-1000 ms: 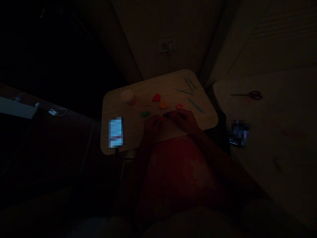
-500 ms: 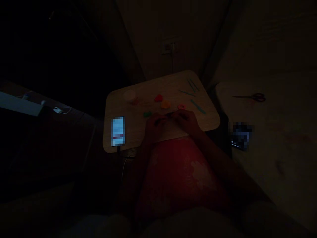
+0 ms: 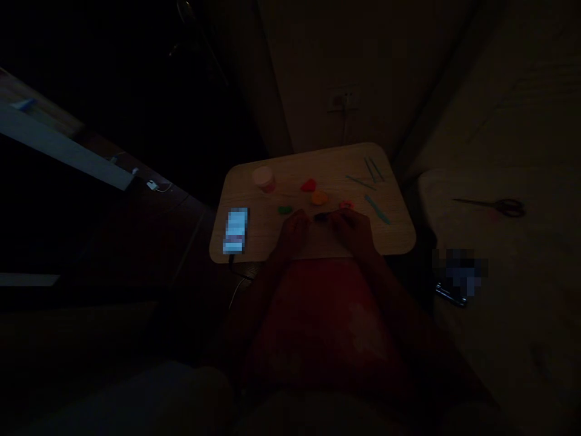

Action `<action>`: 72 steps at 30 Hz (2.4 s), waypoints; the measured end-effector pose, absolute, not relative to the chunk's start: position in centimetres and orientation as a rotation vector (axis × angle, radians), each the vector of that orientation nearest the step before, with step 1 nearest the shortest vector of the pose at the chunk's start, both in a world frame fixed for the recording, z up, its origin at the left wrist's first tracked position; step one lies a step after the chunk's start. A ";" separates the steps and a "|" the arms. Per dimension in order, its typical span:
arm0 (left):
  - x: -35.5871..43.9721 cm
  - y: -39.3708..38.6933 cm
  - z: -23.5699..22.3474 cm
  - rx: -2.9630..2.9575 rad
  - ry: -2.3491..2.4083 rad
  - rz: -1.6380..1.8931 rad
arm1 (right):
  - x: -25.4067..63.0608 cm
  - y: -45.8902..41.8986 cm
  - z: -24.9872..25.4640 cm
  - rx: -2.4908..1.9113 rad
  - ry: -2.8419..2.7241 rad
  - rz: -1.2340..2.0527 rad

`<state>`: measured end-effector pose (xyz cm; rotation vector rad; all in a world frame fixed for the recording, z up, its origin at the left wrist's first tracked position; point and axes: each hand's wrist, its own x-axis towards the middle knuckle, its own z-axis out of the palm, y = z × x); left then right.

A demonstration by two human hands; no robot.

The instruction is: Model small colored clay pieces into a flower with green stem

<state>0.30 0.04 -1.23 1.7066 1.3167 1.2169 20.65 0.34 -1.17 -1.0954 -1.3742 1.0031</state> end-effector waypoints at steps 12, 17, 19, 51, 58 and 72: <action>0.1 0.4 -1.0 1.779 1.350 1.191 | 20.6 0.7 -1.5 -1.093 -1.392 0.956; -0.1 0.3 -1.1 1.763 1.406 1.151 | 20.6 0.6 -1.5 -1.077 -1.366 0.873; -0.1 0.3 -1.2 1.767 1.407 1.158 | 20.5 0.6 -1.5 -1.083 -1.359 0.828; 1.5 1.5 -1.8 1.556 1.566 1.329 | 19.5 2.4 -2.5 -1.192 -1.994 0.392; 1.7 1.2 -1.6 1.654 1.459 1.261 | 20.2 2.3 -3.2 -1.128 -1.864 0.456; 1.3 1.8 -1.3 1.677 1.513 1.226 | 20.3 3.1 -3.2 -1.106 -1.810 0.631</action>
